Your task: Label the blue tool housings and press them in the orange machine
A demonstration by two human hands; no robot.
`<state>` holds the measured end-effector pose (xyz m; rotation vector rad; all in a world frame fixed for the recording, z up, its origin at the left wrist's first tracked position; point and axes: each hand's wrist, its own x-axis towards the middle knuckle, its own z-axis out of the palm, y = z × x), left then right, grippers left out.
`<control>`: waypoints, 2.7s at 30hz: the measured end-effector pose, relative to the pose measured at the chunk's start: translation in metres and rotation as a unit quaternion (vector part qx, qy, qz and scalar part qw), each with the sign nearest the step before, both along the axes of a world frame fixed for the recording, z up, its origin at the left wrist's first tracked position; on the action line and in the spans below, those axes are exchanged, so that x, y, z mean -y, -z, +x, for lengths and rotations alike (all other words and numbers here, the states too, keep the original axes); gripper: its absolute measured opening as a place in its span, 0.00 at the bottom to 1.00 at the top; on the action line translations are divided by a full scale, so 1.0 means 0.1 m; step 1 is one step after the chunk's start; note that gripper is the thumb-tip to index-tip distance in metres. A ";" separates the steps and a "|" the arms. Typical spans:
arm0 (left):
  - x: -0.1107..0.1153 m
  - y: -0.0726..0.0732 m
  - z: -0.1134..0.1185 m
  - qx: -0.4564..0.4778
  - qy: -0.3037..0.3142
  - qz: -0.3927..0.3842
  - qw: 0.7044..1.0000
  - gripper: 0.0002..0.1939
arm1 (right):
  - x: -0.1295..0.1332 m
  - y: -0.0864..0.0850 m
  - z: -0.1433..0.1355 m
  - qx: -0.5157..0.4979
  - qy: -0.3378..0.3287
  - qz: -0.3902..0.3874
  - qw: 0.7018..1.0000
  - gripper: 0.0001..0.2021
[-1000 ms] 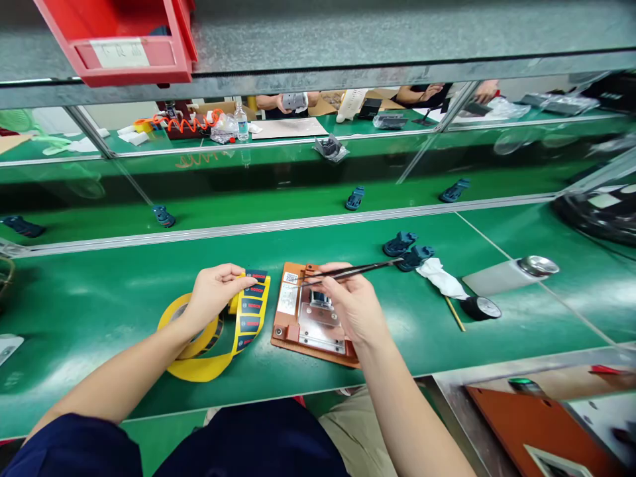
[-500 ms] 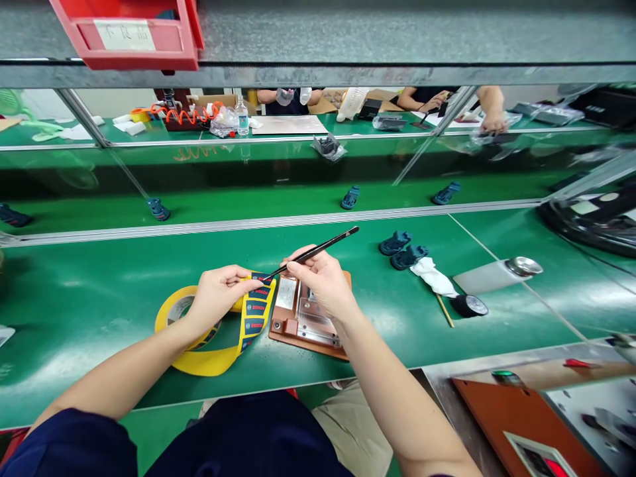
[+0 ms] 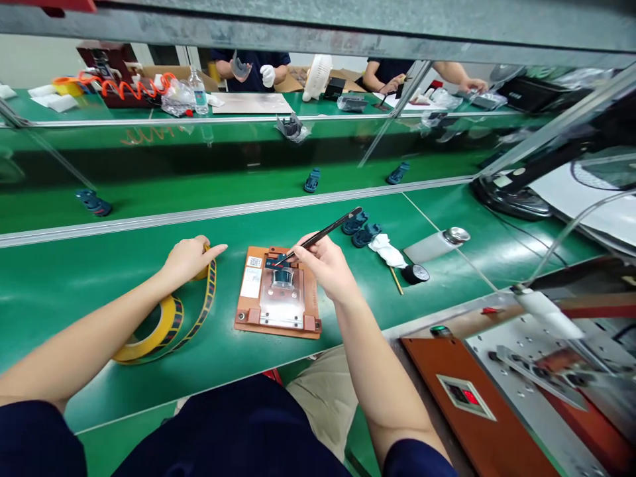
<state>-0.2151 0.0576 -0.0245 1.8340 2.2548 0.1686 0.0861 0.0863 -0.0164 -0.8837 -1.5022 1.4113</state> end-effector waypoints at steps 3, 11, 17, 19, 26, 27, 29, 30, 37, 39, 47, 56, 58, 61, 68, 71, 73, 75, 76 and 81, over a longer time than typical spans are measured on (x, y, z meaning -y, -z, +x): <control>-0.06 0.00 0.00 -0.014 0.014 -0.048 0.999 0.39 | -0.05 0.11 0.13 0.022 -0.023 -0.009 0.999 0.18; 0.69 -0.33 0.43 0.005 0.113 0.143 0.983 0.21 | -0.07 0.32 0.21 -0.002 -0.049 -0.033 0.998 0.15; 1.10 0.17 1.05 0.089 0.369 0.196 0.904 0.19 | -0.09 0.31 0.18 -0.001 -0.052 -0.042 0.998 0.17; 1.10 0.28 1.13 0.078 0.369 0.200 0.904 0.22 | -0.09 0.31 0.18 -0.004 -0.051 -0.041 0.998 0.17; 1.09 0.32 1.14 0.076 0.356 0.206 0.908 0.23 | -0.07 0.31 0.18 0.004 -0.038 -0.036 0.999 0.17; 1.09 0.32 1.14 0.074 0.356 0.207 0.908 0.23 | -0.07 0.31 0.18 0.004 -0.038 -0.035 0.999 0.17; 1.10 0.32 1.14 0.068 0.358 0.210 0.907 0.22 | -0.06 0.32 0.18 0.003 -0.037 -0.032 0.999 0.17; 1.10 0.32 1.14 0.065 0.359 0.212 0.907 0.22 | -0.06 0.32 0.18 0.001 -0.037 -0.031 0.999 0.17; 1.09 0.31 1.15 0.063 0.358 0.214 0.907 0.22 | -0.07 0.37 0.18 -0.007 -0.037 -0.041 0.998 0.18; 1.09 0.31 1.15 0.064 0.356 0.213 0.907 0.22 | -0.07 0.38 0.18 -0.009 -0.037 -0.045 0.998 0.19; 1.10 0.31 1.16 0.059 0.354 0.213 0.909 0.21 | -0.07 0.39 0.19 -0.009 -0.043 -0.031 0.999 0.17; 1.04 0.28 1.17 0.051 0.353 0.195 0.914 0.26 | 0.00 0.38 0.20 0.004 -0.026 -0.009 1.000 0.15; 0.98 0.26 1.19 0.049 0.346 0.189 0.918 0.30 | 0.00 0.38 0.20 0.006 -0.024 -0.007 1.000 0.15; 0.89 0.25 1.23 0.043 0.343 0.187 0.920 0.34 | -0.01 0.38 0.22 0.015 -0.026 -0.001 1.000 0.13; 0.83 0.19 1.27 0.031 0.340 0.161 0.926 0.38 | -0.01 0.40 0.20 0.068 -0.013 0.030 0.997 0.11; 0.83 0.15 1.26 0.050 0.336 0.151 0.928 0.41 | -0.01 0.39 0.18 0.020 0.034 0.007 0.999 0.13; 0.79 0.15 1.25 0.080 0.316 0.148 0.934 0.41 | 0.00 0.38 0.22 -0.037 0.112 -0.002 0.993 0.14; 0.70 0.18 1.24 0.115 0.260 0.155 0.946 0.41 | 0.02 0.40 0.32 -0.041 0.196 0.015 0.980 0.14; 0.64 0.20 1.23 0.138 0.231 0.155 0.950 0.40 | 0.04 0.42 0.38 -0.008 0.227 0.029 0.973 0.14; 0.58 0.25 1.23 0.218 0.219 0.234 0.922 0.42 | 0.22 0.71 0.69 0.286 0.290 0.072 0.910 0.15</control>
